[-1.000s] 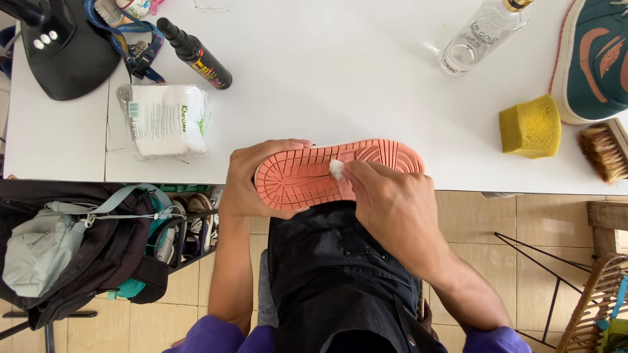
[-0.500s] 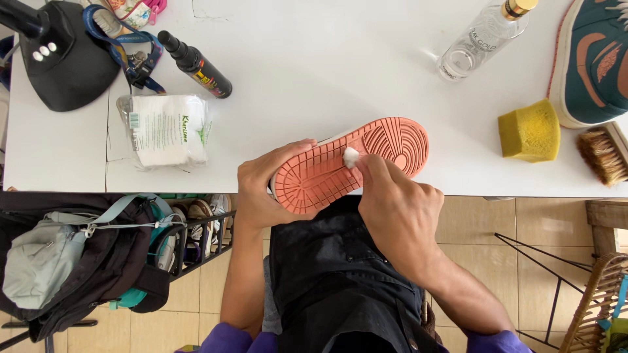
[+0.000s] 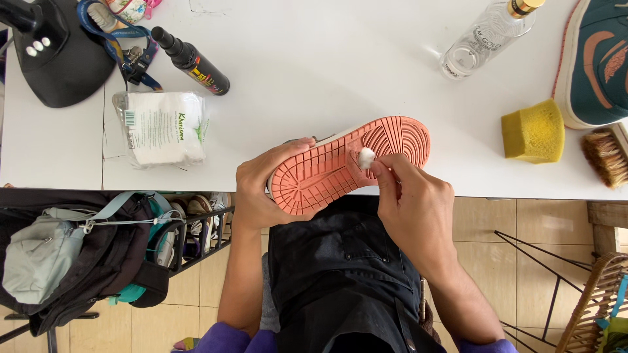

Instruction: The person cleans the sole of a high-top sneaker using a cotton ball. They hold the shoe with one hand and rub the cotton ball over the textured orange sole, focusing on the grooves and patterns.

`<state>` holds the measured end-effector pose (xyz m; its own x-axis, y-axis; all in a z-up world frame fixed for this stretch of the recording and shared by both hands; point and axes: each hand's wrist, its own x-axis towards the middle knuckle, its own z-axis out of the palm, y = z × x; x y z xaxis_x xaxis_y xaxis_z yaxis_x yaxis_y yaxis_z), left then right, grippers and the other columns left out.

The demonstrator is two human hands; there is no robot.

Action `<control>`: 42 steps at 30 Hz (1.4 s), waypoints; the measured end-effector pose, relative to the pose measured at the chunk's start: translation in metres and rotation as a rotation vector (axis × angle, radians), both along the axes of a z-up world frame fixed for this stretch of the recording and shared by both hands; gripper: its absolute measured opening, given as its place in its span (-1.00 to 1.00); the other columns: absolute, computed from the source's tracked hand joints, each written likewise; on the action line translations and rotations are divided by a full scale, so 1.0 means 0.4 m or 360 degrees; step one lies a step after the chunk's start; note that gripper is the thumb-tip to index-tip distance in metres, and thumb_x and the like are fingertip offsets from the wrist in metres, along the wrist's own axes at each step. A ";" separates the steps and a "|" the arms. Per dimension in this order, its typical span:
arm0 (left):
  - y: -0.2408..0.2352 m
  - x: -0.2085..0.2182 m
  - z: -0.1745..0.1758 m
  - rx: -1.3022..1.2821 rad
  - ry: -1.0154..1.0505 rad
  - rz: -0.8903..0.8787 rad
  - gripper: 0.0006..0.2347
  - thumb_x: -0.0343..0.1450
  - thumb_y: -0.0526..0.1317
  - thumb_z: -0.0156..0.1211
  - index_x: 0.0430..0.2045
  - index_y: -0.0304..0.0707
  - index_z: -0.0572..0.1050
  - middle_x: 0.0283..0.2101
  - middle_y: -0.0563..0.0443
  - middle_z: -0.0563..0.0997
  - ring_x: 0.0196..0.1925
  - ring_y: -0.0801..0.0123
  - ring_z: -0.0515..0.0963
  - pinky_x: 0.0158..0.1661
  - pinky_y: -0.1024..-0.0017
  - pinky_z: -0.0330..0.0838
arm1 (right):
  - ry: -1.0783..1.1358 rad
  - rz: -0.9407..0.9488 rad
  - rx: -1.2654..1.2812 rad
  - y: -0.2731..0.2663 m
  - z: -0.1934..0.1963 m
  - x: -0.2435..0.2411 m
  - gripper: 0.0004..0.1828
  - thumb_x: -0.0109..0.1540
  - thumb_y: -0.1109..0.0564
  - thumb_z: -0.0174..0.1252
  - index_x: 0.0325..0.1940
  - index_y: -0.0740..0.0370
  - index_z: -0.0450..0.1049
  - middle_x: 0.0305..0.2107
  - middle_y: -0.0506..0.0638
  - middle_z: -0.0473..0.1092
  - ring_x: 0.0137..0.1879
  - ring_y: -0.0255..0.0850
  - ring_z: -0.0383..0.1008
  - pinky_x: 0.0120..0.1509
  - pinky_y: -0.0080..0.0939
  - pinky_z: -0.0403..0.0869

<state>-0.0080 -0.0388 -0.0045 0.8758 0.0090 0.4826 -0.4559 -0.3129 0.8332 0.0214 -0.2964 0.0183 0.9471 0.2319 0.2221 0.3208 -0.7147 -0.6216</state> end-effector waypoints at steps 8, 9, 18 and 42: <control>-0.003 -0.002 -0.007 -0.0022 -0.0071 0.0005 -0.30 0.16 -0.01 0.82 0.13 -0.43 0.64 0.15 -0.29 0.76 0.25 -0.28 0.72 0.27 -0.24 0.57 | -0.0037 0.0153 -0.0221 0.026 0.016 0.010 -0.80 0.49 -0.09 0.23 -0.21 -0.14 0.59 -0.66 -0.16 0.43 -0.51 0.01 0.58 -0.31 -0.03 0.57; -0.001 -0.004 -0.011 -0.0009 -0.0093 0.0006 -0.30 0.16 -0.02 0.82 0.13 -0.43 0.64 0.15 -0.29 0.76 0.25 -0.28 0.72 0.27 -0.24 0.57 | -0.0073 0.0179 -0.0298 0.027 0.022 0.013 -0.79 0.48 -0.08 0.23 -0.23 -0.12 0.59 -0.66 -0.17 0.42 -0.54 0.01 0.56 -0.32 -0.03 0.57; -0.006 0.012 -0.017 -0.0003 -0.0257 0.0035 -0.35 0.22 -0.02 0.79 0.09 -0.48 0.65 0.13 -0.30 0.77 0.23 -0.25 0.74 0.29 -0.17 0.59 | -0.0050 0.0177 -0.0021 0.043 -0.041 0.019 -0.82 0.55 0.01 0.13 -0.13 -0.08 0.55 -0.52 -0.12 0.53 -0.45 0.09 0.60 -0.37 0.05 0.52; -0.011 0.042 -0.050 0.0741 -0.0494 0.0295 -0.83 0.39 -0.35 0.62 -0.34 -0.14 0.65 0.01 0.07 0.79 0.11 0.02 0.78 0.25 0.09 0.63 | 0.0516 0.0605 0.1023 0.083 -0.131 0.050 -0.81 0.48 0.17 0.17 -0.17 0.22 0.64 -0.71 -0.03 0.29 -0.57 -0.32 0.22 -0.45 -0.33 0.29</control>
